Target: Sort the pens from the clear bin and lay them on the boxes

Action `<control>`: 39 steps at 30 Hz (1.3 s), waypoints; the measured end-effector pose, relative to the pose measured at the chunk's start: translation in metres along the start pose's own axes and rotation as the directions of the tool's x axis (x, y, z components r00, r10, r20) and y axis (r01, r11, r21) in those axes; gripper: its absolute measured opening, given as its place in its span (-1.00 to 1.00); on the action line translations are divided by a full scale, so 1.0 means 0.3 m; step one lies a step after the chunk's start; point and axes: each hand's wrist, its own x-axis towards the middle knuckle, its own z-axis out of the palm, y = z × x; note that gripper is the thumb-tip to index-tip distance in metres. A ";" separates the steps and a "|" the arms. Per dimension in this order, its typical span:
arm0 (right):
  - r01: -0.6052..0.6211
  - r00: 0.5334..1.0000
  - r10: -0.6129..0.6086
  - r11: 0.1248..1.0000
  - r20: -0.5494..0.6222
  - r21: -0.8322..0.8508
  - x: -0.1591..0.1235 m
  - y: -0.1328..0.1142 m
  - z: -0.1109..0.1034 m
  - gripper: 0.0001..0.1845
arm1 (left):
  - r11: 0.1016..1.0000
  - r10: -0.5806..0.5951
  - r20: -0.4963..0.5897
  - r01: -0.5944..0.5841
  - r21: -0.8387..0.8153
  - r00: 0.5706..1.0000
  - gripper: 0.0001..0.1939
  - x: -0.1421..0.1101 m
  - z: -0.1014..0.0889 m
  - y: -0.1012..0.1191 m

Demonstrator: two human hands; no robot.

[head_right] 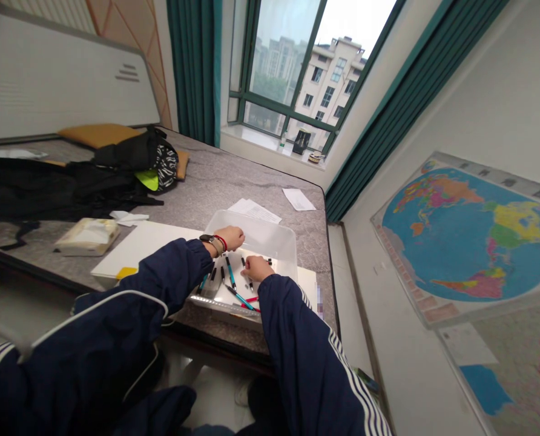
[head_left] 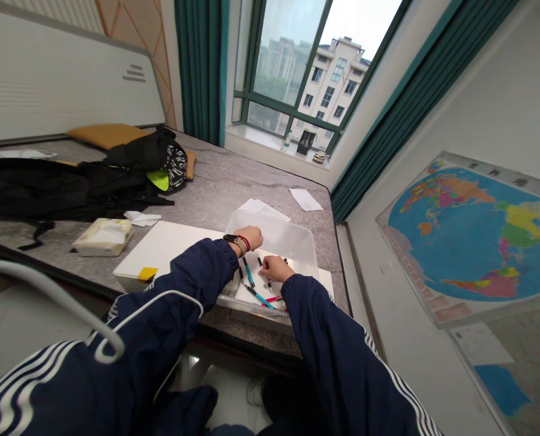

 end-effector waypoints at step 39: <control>-0.328 0.915 0.286 0.938 -0.286 -0.114 0.027 0.062 -0.089 -0.80 | 0.995 0.025 0.035 -0.022 -0.096 0.999 -0.62 0.027 0.014 -0.027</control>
